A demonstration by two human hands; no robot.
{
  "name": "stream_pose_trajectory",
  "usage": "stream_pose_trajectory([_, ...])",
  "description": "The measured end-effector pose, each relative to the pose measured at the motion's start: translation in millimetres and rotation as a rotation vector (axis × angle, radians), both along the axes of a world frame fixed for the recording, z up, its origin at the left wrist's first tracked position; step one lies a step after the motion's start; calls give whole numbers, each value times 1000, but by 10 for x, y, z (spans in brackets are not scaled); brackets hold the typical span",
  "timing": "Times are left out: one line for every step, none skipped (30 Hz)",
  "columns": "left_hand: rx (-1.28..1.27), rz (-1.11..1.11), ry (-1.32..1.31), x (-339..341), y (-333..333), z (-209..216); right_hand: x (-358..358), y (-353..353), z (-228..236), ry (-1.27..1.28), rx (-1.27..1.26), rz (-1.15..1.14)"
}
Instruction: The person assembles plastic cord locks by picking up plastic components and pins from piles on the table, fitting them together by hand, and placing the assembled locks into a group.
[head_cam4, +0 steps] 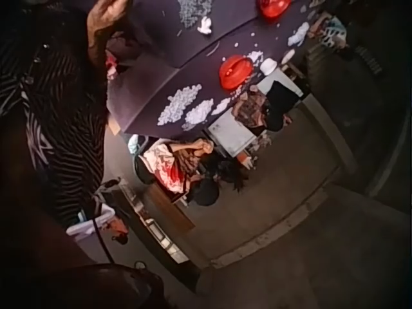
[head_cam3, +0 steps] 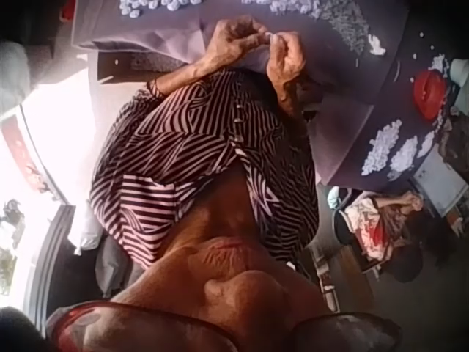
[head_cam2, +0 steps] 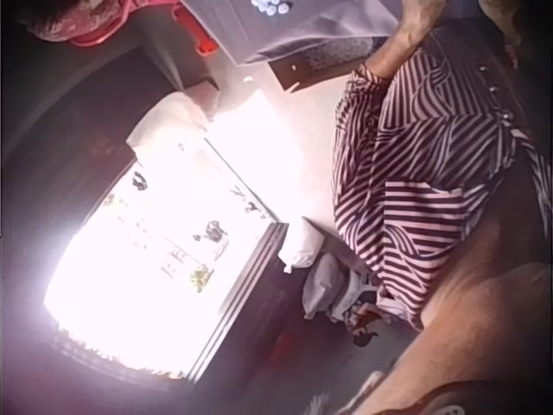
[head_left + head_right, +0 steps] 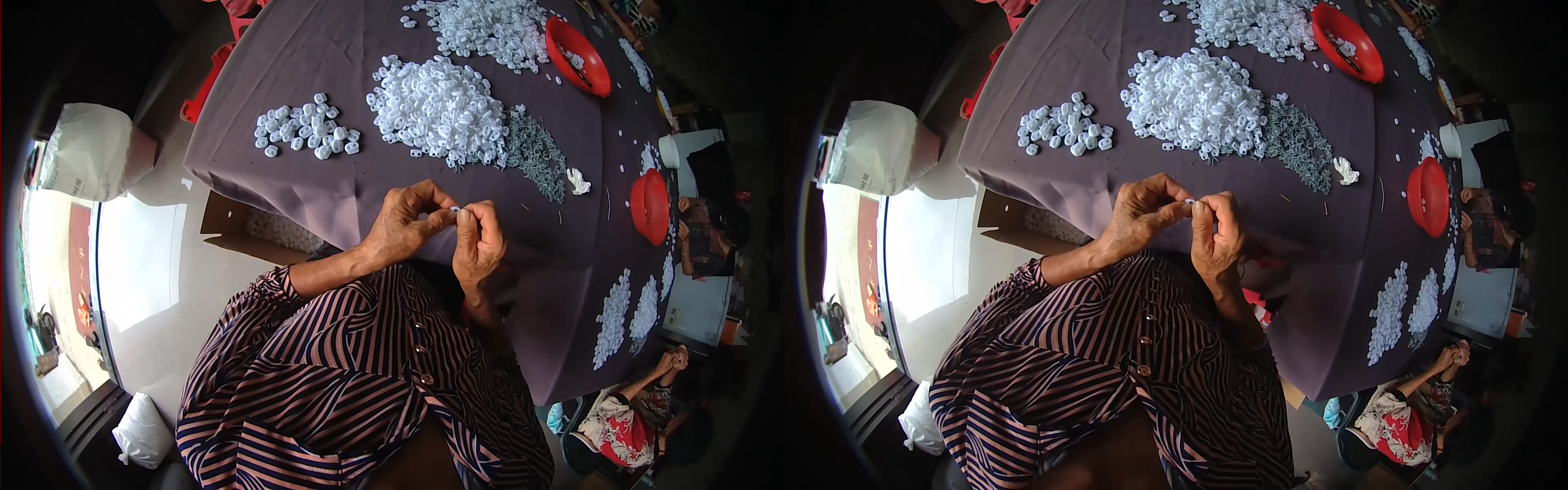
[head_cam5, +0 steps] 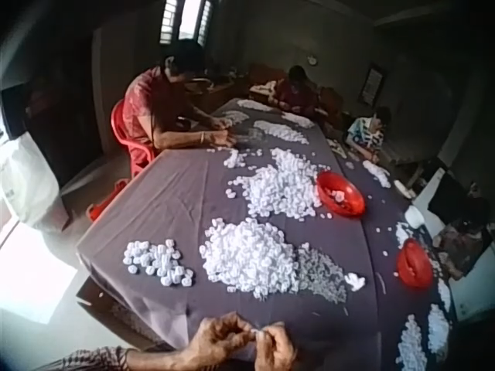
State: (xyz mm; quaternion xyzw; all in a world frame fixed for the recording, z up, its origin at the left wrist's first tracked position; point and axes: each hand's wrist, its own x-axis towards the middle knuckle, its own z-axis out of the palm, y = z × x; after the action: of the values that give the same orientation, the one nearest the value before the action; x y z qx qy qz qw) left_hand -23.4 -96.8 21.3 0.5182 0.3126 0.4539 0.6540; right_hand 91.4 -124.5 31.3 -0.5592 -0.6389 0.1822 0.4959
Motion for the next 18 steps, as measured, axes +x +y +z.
stream_pose_trajectory([13,-8,16,5,11,-13,9,9,-10,3,-2,0])
stream_pose_trajectory([12,-10,18,12,22,-22,20,14,-15,0,-7,6])
stream_pose_trajectory([37,-7,21,19,34,-30,29,18,-19,-3,-12,13])
stream_pose_trajectory([62,-4,23,23,41,-35,41,29,-32,-1,-13,13])
stream_pose_trajectory([62,-4,25,29,44,-28,57,45,-54,-8,14,34])
stream_pose_trajectory([-41,-4,-22,32,45,-10,70,60,-73,-15,41,55])
stream_pose_trajectory([-143,-3,-69,36,46,-2,78,72,-87,-14,40,55])
stream_pose_trajectory([-144,-5,-68,41,53,-4,86,81,-96,0,27,74])
stream_pose_trajectory([-154,3,-84,46,67,-7,91,83,-101,13,14,92])
stream_pose_trajectory([-165,11,-100,48,82,-11,91,75,-84,13,14,90])
stream_pose_trajectory([-166,13,-98,42,99,-28,83,67,-53,26,-6,79])
stream_pose_trajectory([-202,13,-123,36,116,-52,78,58,-37,39,-26,69])
stream_pose_trajectory([-239,13,-147,32,123,-68,77,50,-41,40,-27,70])
stream_pose_trajectory([-239,12,-146,33,121,-66,79,41,-39,165,-75,76])
stream_pose_trajectory([-235,17,-143,37,118,-63,80,36,-39,289,-122,82])
stream_pose_trajectory([-232,22,-139,41,115,-62,78,35,-40,290,-122,81])
stream_pose_trajectory([-232,21,-139,49,107,-62,78,35,-39,315,-137,90])
stream_pose_trajectory([-229,13,-154,58,95,-63,80,37,-37,340,-151,99])
